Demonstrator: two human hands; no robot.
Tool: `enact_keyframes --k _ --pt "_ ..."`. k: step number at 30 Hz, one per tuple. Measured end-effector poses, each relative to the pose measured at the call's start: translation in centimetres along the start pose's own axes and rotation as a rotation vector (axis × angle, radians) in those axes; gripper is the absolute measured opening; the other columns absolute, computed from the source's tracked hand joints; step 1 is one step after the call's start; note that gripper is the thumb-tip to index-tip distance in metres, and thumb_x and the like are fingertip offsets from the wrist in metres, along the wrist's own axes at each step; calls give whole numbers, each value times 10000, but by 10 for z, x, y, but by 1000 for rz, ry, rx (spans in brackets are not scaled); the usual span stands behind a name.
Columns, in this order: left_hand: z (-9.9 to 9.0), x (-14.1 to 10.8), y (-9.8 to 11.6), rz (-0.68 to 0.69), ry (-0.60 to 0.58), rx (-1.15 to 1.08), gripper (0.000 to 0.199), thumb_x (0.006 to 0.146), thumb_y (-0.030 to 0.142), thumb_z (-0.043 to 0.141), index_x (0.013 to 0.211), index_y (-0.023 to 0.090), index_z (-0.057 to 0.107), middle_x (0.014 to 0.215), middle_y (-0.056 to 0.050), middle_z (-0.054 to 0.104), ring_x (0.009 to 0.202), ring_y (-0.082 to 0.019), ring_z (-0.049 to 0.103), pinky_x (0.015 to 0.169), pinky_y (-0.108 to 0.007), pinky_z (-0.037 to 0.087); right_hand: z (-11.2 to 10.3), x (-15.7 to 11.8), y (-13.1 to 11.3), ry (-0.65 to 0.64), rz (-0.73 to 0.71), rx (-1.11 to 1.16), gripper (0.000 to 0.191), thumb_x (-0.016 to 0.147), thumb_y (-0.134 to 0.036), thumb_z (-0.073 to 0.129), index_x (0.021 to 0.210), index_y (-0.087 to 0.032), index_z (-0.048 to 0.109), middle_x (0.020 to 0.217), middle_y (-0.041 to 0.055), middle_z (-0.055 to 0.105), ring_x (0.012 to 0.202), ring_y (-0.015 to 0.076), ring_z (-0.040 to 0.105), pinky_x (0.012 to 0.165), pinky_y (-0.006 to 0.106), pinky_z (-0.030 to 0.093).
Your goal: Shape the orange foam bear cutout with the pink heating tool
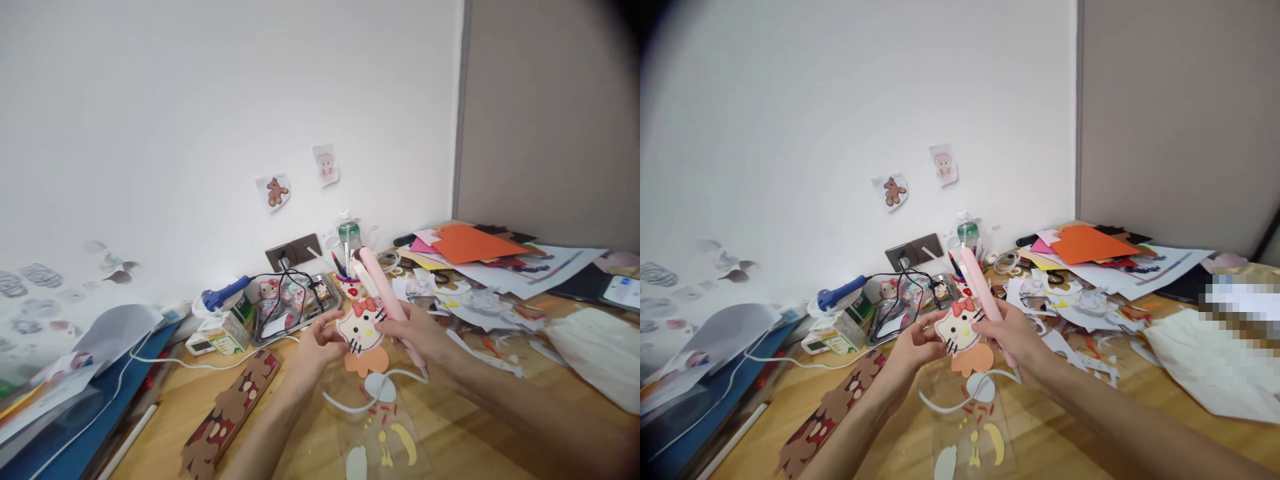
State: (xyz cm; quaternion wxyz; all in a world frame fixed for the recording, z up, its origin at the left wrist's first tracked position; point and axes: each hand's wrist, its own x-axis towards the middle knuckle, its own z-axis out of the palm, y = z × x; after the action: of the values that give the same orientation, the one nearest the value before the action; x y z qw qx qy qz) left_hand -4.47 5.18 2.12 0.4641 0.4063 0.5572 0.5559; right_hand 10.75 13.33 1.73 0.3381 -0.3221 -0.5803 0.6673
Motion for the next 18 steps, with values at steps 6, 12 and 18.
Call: enact_keyframes --k 6,12,18 --pt "1 2 -5 -57 98 -72 208 553 199 617 740 130 558 683 -20 534 640 -114 504 562 -225 438 -5 6 11 58 -4 -15 155 613 -228 592 736 -172 516 501 -60 444 412 60 378 390 176 292" --pt "-3 7 -6 -51 121 -55 132 583 221 605 669 127 575 676 -18 511 621 -103 481 532 -211 447 -5 7 8 29 -9 -13 190 606 -217 604 773 -178 523 533 -59 459 436 64 393 396 175 300" --pt "-10 9 0 -15 219 -51 134 562 233 614 644 132 579 644 -10 508 614 -101 473 517 -195 430 -10 11 5 35 -27 -36 204 610 -242 617 785 -170 540 662 -12 541 465 68 413 407 180 323"
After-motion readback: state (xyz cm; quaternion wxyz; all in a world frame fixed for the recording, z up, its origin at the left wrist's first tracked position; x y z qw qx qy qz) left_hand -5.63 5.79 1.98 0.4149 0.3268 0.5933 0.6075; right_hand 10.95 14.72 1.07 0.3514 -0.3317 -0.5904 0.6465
